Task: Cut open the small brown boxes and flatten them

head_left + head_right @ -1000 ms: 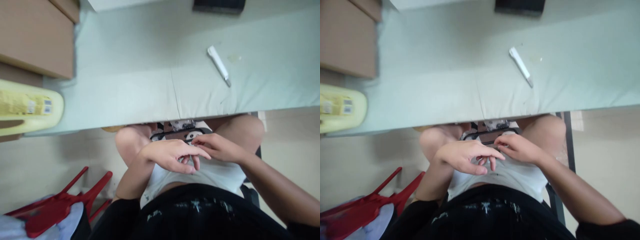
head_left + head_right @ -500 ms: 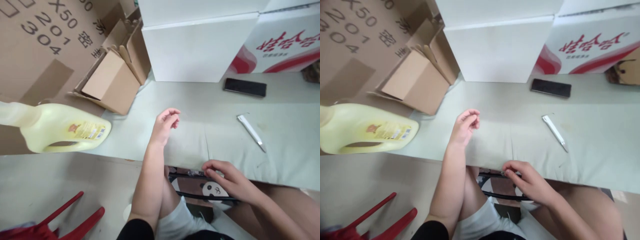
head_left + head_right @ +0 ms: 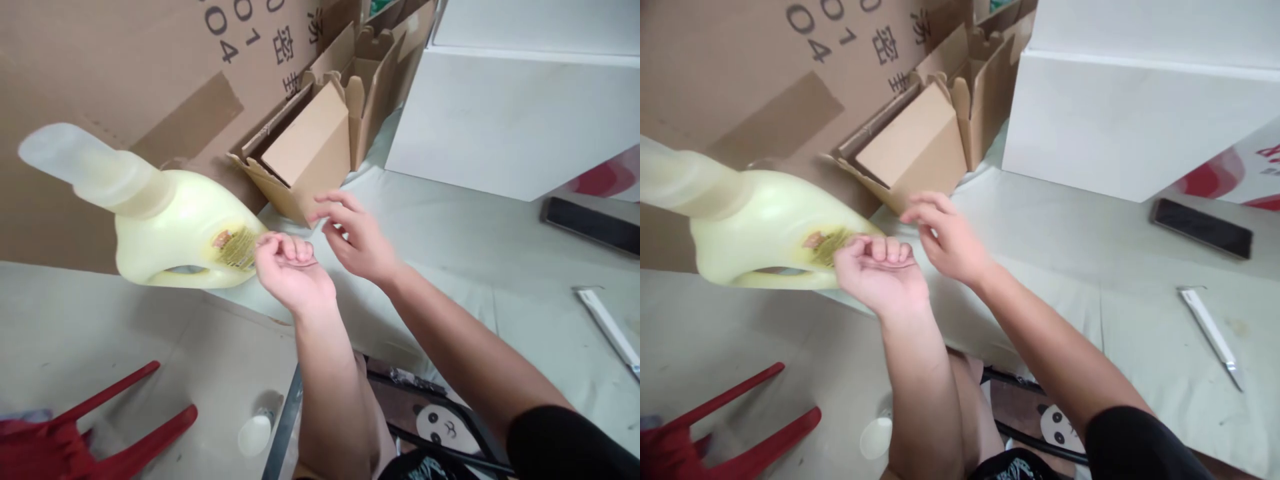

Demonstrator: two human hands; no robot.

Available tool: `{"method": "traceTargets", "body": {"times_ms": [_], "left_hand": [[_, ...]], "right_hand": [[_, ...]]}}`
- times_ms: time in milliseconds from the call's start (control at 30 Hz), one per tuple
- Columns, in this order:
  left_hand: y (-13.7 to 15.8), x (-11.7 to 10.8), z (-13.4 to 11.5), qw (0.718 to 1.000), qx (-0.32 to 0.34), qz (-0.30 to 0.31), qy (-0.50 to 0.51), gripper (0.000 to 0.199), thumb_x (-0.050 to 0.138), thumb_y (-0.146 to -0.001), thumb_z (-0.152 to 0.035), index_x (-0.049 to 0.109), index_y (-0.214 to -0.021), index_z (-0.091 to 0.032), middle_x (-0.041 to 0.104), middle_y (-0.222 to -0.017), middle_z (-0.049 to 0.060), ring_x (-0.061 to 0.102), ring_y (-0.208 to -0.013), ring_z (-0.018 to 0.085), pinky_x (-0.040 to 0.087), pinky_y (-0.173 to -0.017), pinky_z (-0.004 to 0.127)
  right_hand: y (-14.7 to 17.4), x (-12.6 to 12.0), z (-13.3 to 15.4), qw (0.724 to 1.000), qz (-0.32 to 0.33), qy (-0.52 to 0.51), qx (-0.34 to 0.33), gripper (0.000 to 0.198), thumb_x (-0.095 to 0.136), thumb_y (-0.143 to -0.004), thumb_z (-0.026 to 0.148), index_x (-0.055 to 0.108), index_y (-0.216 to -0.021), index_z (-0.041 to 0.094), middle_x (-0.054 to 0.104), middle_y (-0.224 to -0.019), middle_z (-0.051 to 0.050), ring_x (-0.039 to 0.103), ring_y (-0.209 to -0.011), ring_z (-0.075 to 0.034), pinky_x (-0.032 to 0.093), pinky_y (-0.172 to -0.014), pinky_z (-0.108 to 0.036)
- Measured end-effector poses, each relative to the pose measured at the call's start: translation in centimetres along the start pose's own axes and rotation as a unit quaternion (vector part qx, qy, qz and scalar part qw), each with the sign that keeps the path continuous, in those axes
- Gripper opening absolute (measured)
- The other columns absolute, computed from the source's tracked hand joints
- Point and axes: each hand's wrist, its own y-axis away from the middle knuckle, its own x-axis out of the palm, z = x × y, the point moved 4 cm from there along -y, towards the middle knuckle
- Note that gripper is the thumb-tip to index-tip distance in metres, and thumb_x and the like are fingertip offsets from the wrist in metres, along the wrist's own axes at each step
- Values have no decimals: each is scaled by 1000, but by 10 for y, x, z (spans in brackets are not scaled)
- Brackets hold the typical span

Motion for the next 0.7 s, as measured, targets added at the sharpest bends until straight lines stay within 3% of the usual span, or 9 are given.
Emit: {"method": "traceTargets", "body": {"times_ms": [67,167,267,333,433,533,600,700], "left_hand": [[-5,-5,-11,999,6,-29,16,18,55,-69,-19,38,-63,-20,27,-50,-8,25,-41,5,18,-45,23],[-9,-7,-14,998,-12,-48,27,19,52,-70,-18,36,-61,-20,26,-49,-8,25,-40,5,18,-45,23],[-7,-7,-12,999,-13,-40,21,19,52,-72,-17,36,-62,-20,24,-52,-7,24,-41,6,19,-45,24],[-2,-6,-14,1000,5,-20,11,18,52,-74,-18,38,-64,-21,23,-53,-7,23,-42,7,18,-44,24],[10,-4,-23,998,53,18,9,18,53,-76,-18,39,-65,-21,23,-53,-7,22,-42,9,18,-45,25],[23,4,-28,994,87,62,3,18,54,-78,-17,41,-66,-22,24,-53,-6,24,-43,9,19,-46,26],[30,12,-22,994,81,75,-1,19,53,-78,-17,40,-65,-22,23,-53,-6,23,-42,9,18,-45,26],[41,26,1,997,30,63,-19,16,49,-77,-15,41,-64,-21,26,-52,-6,23,-43,9,19,-44,24]], "right_hand": [[-24,19,7,998,42,-12,-50,38,40,-92,12,70,-115,18,52,-157,-14,57,-140,-24,59,-101,-41],[-49,39,8,994,95,-13,-47,45,40,-91,12,68,-127,17,38,-169,-12,52,-148,-24,59,-104,-40],[-57,44,4,992,113,36,-30,48,44,-89,12,67,-131,16,49,-162,-10,51,-148,-25,55,-113,-45],[-51,33,3,995,83,52,-23,47,44,-89,12,68,-129,16,58,-153,-9,55,-144,-25,53,-116,-47],[-25,-7,8,999,5,32,-11,38,47,-93,17,71,-122,19,66,-144,-7,66,-129,-24,59,-105,-45],[19,-62,10,997,-67,-10,43,27,53,-92,19,76,-106,21,75,-123,-4,73,-101,-19,63,-89,-38],[55,-102,11,990,-112,-37,81,22,57,-92,18,78,-96,22,77,-108,-4,72,-89,-17,62,-83,-36],[112,-160,22,979,-179,-59,83,18,66,-89,18,81,-86,28,78,-100,-2,72,-89,-19,60,-78,-36]]}}
